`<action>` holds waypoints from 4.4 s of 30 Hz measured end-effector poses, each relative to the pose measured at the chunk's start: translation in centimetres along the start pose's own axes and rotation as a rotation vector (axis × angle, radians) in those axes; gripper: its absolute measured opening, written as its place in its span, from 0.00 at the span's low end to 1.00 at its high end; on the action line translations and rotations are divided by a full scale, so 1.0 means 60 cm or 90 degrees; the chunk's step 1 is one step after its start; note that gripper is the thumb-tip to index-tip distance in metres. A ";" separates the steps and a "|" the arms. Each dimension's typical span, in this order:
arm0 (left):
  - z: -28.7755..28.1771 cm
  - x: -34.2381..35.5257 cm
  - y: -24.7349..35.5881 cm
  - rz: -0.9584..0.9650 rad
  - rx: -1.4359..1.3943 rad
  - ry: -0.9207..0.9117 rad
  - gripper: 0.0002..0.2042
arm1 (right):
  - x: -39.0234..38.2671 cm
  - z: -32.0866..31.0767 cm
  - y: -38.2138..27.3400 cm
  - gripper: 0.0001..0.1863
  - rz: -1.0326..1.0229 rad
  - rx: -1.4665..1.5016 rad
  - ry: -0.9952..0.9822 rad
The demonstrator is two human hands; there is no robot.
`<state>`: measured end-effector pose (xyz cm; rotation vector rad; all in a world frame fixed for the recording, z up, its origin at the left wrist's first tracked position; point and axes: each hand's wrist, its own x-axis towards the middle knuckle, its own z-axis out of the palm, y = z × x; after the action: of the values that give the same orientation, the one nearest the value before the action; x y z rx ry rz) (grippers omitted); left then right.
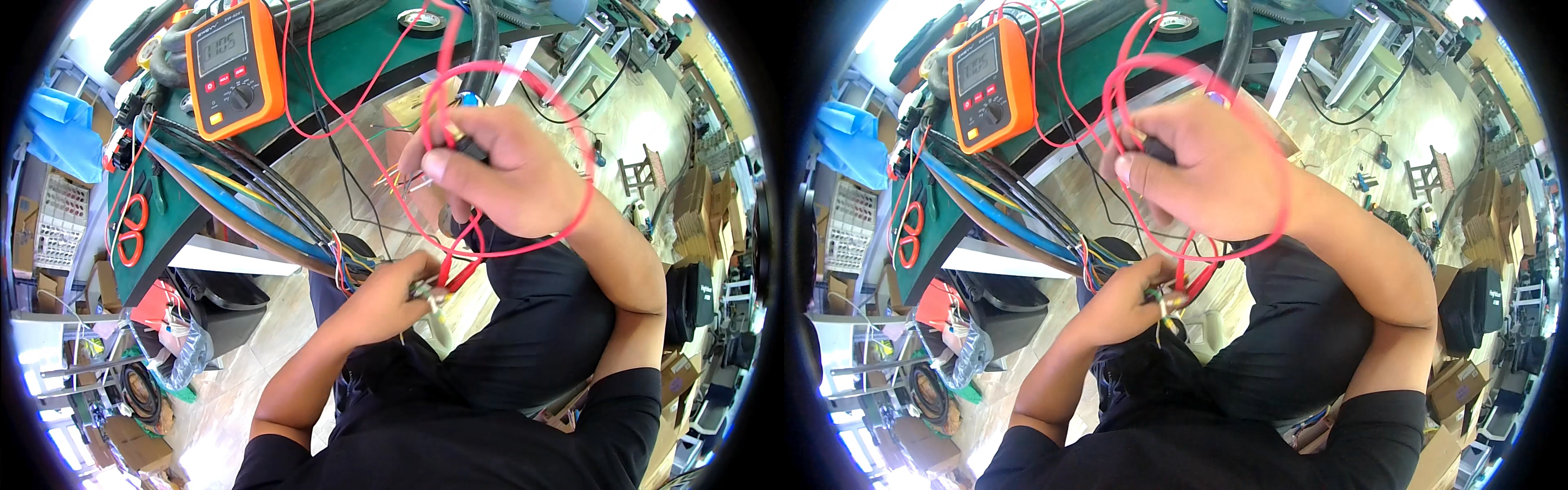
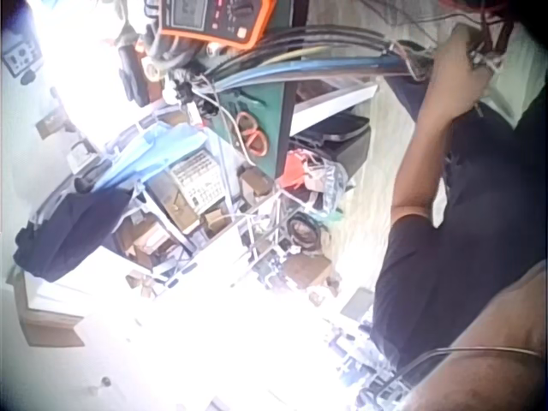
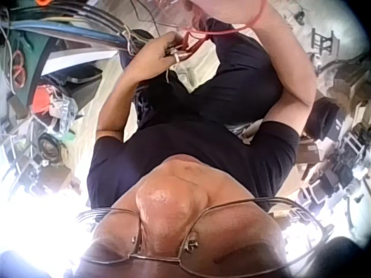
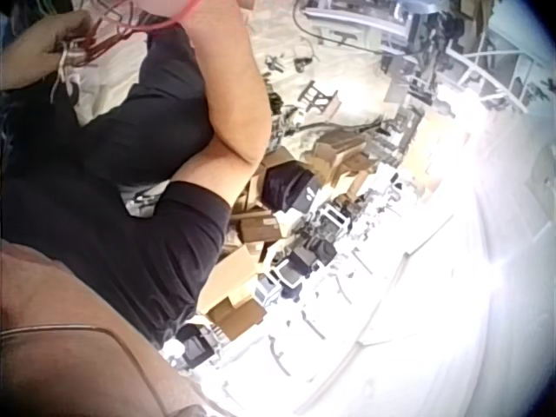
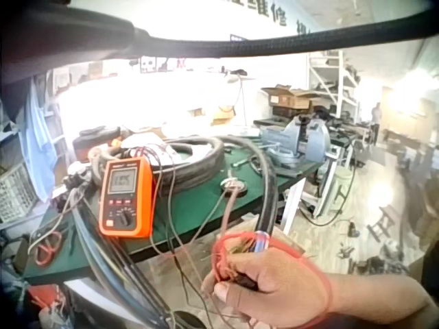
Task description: The person uses a multimeter to test several colored wires connected to a large black cable. They touch the multimeter probes to the ends of the wires and press buttons on the multimeter to check readings.
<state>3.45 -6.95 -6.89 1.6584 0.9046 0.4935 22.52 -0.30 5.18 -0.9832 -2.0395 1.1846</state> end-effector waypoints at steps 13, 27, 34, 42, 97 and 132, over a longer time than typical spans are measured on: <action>-0.103 -0.145 0.037 -0.066 -0.020 0.243 0.08 | -0.001 0.003 0.086 0.14 0.095 -0.567 -0.299; -0.071 -0.106 0.079 0.013 -0.123 0.322 0.08 | -0.024 0.090 0.016 0.26 -0.238 -0.487 -0.134; -0.088 -0.080 0.072 0.055 -0.183 0.404 0.13 | -0.008 0.090 0.020 0.25 -0.170 -0.433 -0.038; -0.093 -0.067 0.052 0.113 -0.383 0.469 0.12 | -0.005 0.065 0.028 0.20 -0.060 -0.238 -0.070; -0.068 -0.093 0.039 0.036 0.084 0.356 0.09 | 0.004 0.010 0.088 0.16 0.032 -0.056 0.202; -0.071 0.177 -0.071 -0.186 -0.239 0.257 0.14 | 0.005 0.003 0.110 0.13 0.096 -0.054 0.182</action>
<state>5.63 4.31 -11.15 1.0813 1.2411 0.7577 24.21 2.08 -0.76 -1.2873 -1.8258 0.9727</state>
